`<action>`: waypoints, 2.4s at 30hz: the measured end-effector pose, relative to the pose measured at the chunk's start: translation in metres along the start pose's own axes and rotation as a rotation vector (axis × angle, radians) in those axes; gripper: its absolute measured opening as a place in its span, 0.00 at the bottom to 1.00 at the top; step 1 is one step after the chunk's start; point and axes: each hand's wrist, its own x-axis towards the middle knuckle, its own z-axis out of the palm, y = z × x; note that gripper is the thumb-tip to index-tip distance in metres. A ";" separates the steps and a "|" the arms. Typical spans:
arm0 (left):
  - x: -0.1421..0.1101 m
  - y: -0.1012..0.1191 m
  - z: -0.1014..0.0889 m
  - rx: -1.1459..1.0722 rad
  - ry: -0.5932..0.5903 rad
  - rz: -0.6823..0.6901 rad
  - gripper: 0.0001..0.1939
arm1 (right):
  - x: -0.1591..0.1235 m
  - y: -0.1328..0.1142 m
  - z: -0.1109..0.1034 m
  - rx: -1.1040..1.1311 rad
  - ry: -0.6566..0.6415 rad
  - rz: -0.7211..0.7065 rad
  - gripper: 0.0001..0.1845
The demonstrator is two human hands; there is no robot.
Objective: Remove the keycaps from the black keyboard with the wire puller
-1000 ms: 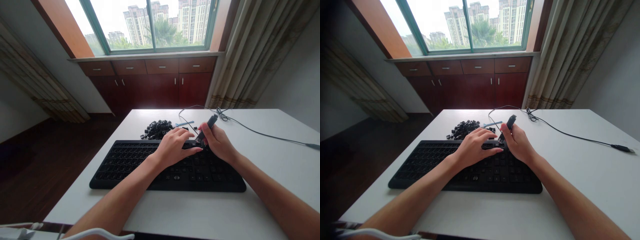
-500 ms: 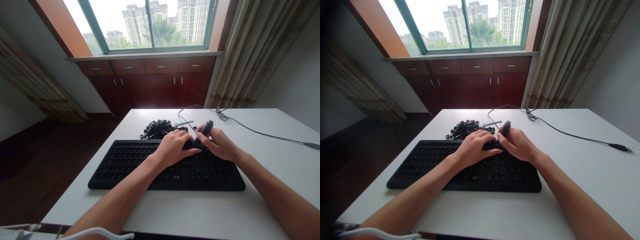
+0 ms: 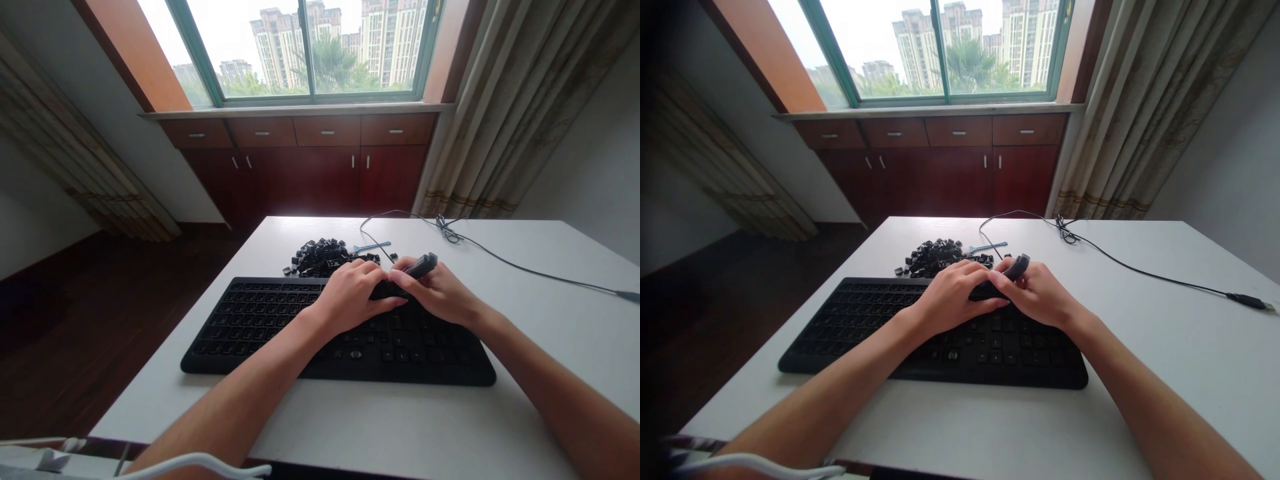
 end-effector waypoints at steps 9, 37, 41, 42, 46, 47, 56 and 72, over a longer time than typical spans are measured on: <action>0.001 0.003 -0.002 0.026 -0.008 0.001 0.25 | 0.003 0.001 0.007 -0.070 0.135 0.092 0.18; 0.004 0.019 0.004 -0.325 -0.112 0.008 0.33 | -0.002 0.011 0.008 0.000 0.155 -0.016 0.22; 0.004 0.018 0.005 -0.315 -0.107 0.017 0.31 | -0.002 0.010 0.008 -0.006 0.176 0.005 0.23; 0.004 0.018 0.006 -0.310 -0.106 0.016 0.30 | -0.002 0.010 0.009 -0.005 0.181 0.006 0.23; 0.003 0.017 0.006 -0.307 -0.101 0.020 0.28 | -0.001 0.011 0.010 0.027 0.175 0.028 0.25; 0.003 0.017 0.006 -0.314 -0.104 0.011 0.28 | 0.000 0.010 0.010 0.056 0.191 0.044 0.26; 0.002 0.016 0.005 -0.349 -0.077 -0.030 0.31 | 0.004 0.005 0.014 0.170 0.273 0.189 0.30; 0.002 -0.021 -0.037 -0.142 -0.187 0.067 0.11 | 0.003 0.006 0.015 0.294 0.340 0.254 0.31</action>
